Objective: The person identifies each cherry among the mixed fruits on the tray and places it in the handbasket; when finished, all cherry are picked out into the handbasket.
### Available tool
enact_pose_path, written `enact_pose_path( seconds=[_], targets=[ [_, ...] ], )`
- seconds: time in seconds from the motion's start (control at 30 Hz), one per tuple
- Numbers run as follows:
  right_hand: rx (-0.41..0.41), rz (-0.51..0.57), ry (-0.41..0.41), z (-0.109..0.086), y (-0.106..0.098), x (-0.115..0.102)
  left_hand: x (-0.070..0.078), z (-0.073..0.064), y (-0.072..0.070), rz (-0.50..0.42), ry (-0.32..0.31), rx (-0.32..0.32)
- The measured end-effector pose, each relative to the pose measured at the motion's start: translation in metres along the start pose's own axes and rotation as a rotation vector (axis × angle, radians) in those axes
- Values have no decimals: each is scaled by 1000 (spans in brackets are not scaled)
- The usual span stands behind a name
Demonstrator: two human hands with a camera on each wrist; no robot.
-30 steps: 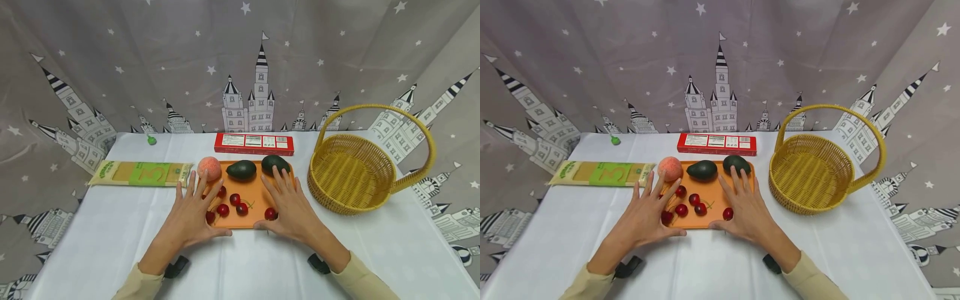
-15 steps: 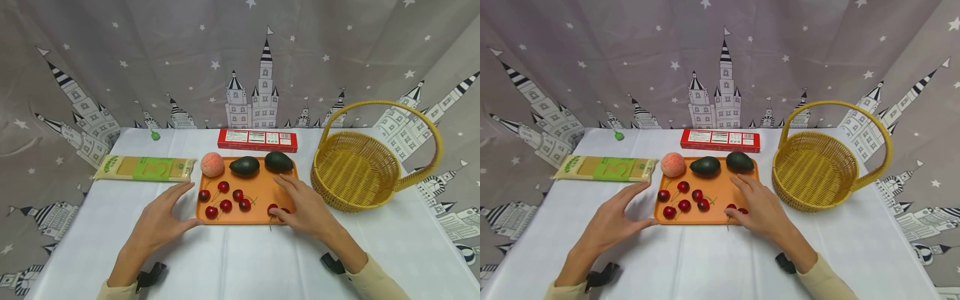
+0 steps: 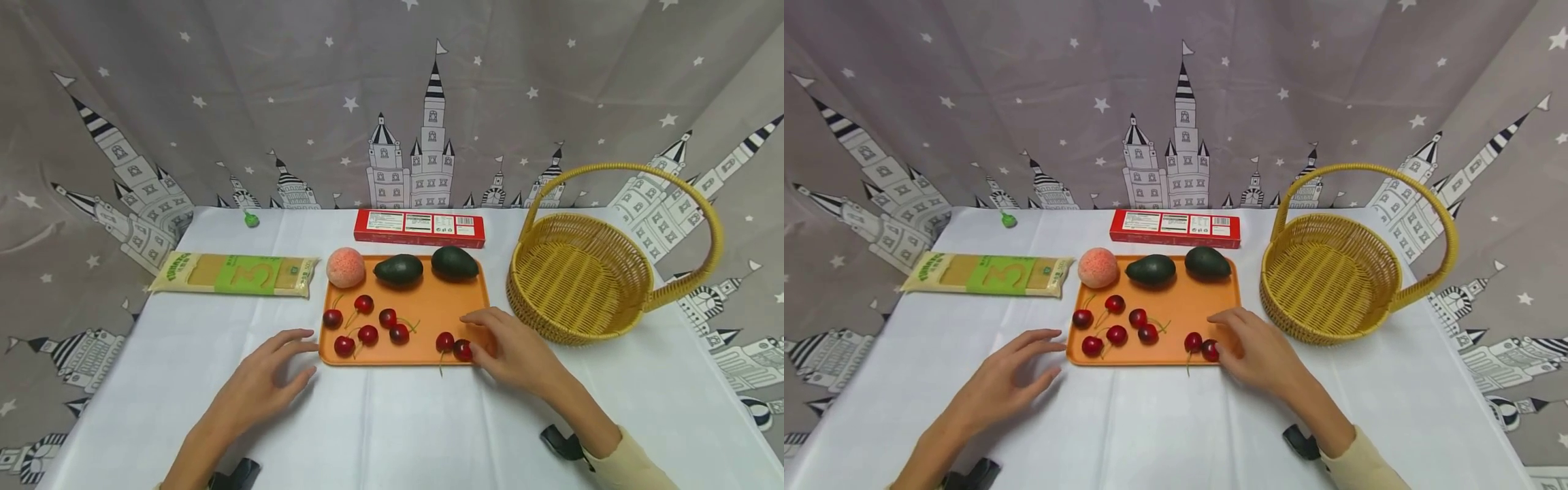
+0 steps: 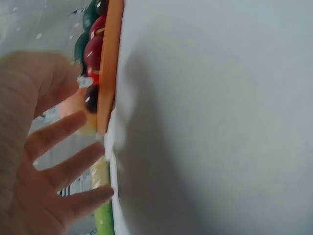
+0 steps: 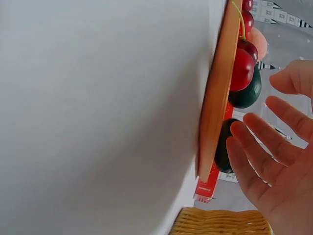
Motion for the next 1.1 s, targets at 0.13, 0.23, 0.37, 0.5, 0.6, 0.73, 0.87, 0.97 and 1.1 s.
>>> enact_pose_path(
  seconds=[0.13,0.23,0.37,0.5,0.6,0.73,0.87,0.97,1.1],
  targets=[
    [-10,30,-31,-5,2,3,-1,3,4,-2,-7,0],
    [-26,71,-44,-8,4,5,-2,3,7,9,-24,-10],
    [-52,101,-33,-9,7,9,0,4,12,38,-26,-22],
    [-69,101,-29,-8,10,10,2,4,16,72,-31,-12],
    [-80,110,-33,-8,11,10,3,4,17,86,-36,6],
    [-102,118,-37,-7,14,11,5,5,17,89,-34,56],
    [-126,114,-34,-6,17,12,6,4,18,83,-47,91],
    [-142,117,-30,-5,19,12,6,4,18,84,-65,95],
    [-149,106,-28,-4,20,12,6,5,19,85,-87,91]
  ],
)
Point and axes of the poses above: each hand's wrist, its own z-axis towards the middle knuckle, its own y-axis out of the palm, x = y × z, the point moved 8 cm from there along z, towards the middle knuckle, and after that the axes turned 4 degrees about -x, right-handed, at the moved point
